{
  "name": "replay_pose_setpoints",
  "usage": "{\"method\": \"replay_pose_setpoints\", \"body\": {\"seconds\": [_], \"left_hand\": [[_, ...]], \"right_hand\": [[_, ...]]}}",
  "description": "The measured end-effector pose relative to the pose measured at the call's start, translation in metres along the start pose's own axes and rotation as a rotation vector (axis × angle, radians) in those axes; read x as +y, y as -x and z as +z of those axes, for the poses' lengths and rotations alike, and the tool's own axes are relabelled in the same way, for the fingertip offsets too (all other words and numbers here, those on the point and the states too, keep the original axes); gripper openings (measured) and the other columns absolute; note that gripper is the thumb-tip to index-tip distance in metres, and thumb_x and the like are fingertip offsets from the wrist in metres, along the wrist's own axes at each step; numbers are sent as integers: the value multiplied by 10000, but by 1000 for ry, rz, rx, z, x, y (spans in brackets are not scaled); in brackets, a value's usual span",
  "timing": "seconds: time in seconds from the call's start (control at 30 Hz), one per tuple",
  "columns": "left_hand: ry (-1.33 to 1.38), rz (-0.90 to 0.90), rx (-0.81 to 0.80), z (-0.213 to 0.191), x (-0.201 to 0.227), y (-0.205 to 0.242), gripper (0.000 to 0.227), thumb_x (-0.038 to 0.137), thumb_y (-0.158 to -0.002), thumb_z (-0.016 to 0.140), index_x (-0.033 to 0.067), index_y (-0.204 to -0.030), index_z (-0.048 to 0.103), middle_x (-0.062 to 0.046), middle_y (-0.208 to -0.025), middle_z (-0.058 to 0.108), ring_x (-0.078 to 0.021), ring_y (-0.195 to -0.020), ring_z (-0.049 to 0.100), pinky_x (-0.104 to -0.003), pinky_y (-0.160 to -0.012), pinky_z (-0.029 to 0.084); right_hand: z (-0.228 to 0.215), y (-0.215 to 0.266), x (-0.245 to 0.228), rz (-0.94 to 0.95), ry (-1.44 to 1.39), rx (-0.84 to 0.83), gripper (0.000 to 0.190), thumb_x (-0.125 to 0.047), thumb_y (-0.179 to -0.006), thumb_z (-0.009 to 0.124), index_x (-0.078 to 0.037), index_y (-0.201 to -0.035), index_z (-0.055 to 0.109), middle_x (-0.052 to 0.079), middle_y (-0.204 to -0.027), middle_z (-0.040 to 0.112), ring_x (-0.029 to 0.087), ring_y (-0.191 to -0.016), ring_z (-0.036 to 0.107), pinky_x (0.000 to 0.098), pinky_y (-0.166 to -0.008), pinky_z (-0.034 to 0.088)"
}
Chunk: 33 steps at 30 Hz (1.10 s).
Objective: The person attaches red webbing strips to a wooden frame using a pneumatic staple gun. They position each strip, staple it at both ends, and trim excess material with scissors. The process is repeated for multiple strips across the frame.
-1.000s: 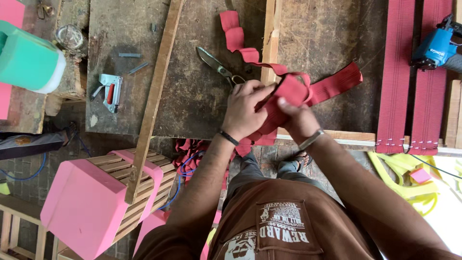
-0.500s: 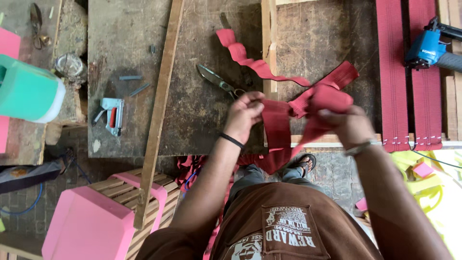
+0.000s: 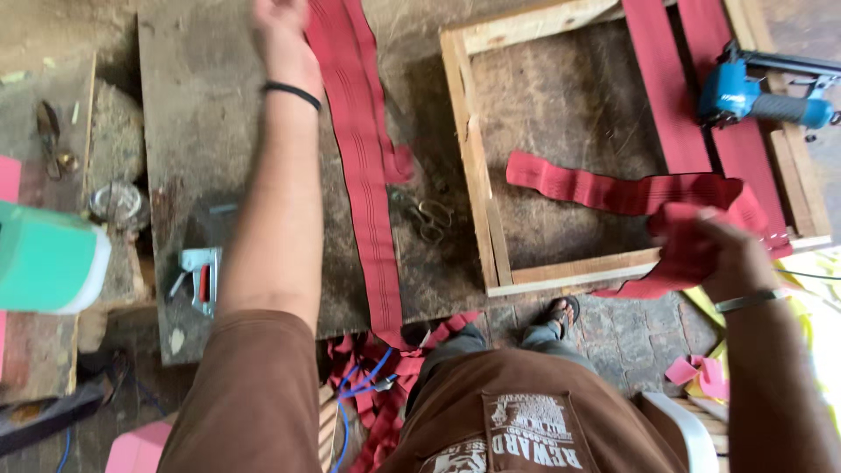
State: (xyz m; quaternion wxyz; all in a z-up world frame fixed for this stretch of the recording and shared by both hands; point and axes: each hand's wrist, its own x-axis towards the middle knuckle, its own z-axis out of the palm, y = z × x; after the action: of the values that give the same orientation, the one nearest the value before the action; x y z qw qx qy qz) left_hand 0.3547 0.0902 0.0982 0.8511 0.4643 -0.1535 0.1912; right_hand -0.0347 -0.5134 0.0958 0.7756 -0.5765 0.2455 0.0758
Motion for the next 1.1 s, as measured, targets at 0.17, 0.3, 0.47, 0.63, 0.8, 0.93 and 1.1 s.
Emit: {"method": "replay_pose_setpoints", "body": {"seconds": [0.17,0.3,0.47,0.63,0.8,0.93,1.1], "left_hand": [[-557,-370,-4,-25,-110,70,483,-50,-868,691,55,-1337,642,-105,-1254,661,-203,-1016,667,-378,-840,594],[-1318,-610,-419,-44,-141,136,654,247,-704,903,132,-1294,644,-187,-1345,602,-318,-1226,583,-419,-1025,483],[-1572,-328,-105,-26,-108,150,501,222,-758,839,194,-1241,706,-231,-1477,511,-399,-1340,522,-464,-1135,447],[-1608,-9,60,4,-54,165,523,114,-718,849,135,-1218,698,-310,-1563,342,-485,-1418,387,-495,-1146,369],[-1443,-319,73,31,-8,174,515,147,-786,849,140,-1264,657,-185,-1480,520,-365,-1392,457,-486,-1142,372],[-708,-461,-113,121,1,217,558,53,-788,766,83,-1312,578,-99,-1078,683,-165,-903,699,-372,-860,634],[-618,-91,-781,277,-20,312,801,257,-817,844,103,-1508,469,-167,-1548,564,-330,-1423,565,-470,-1189,487]], "right_hand": [[2,-23,52,-47,299,11,346,-78,-860,705,44,-1180,661,106,-1089,735,221,-1006,704,387,-959,535],[9,-20,71,234,100,10,312,-243,-894,663,-4,-1082,733,76,-1014,798,175,-932,731,326,-871,535],[34,-14,61,148,309,99,402,-251,-984,714,105,-1169,736,128,-1035,759,191,-892,685,324,-784,532],[46,-3,36,43,121,-48,453,-37,-868,690,-9,-1314,622,90,-1112,742,169,-957,721,311,-841,578],[50,-4,12,-75,-158,-217,393,45,-907,637,-5,-1297,618,83,-1154,726,174,-1024,717,337,-921,577],[53,-6,7,-104,-188,-212,427,45,-903,644,-10,-1326,627,91,-1160,726,184,-1032,701,346,-917,563],[63,-5,1,-85,-123,-296,467,81,-856,657,-4,-1313,621,72,-1219,718,164,-1072,685,347,-959,549]]}}
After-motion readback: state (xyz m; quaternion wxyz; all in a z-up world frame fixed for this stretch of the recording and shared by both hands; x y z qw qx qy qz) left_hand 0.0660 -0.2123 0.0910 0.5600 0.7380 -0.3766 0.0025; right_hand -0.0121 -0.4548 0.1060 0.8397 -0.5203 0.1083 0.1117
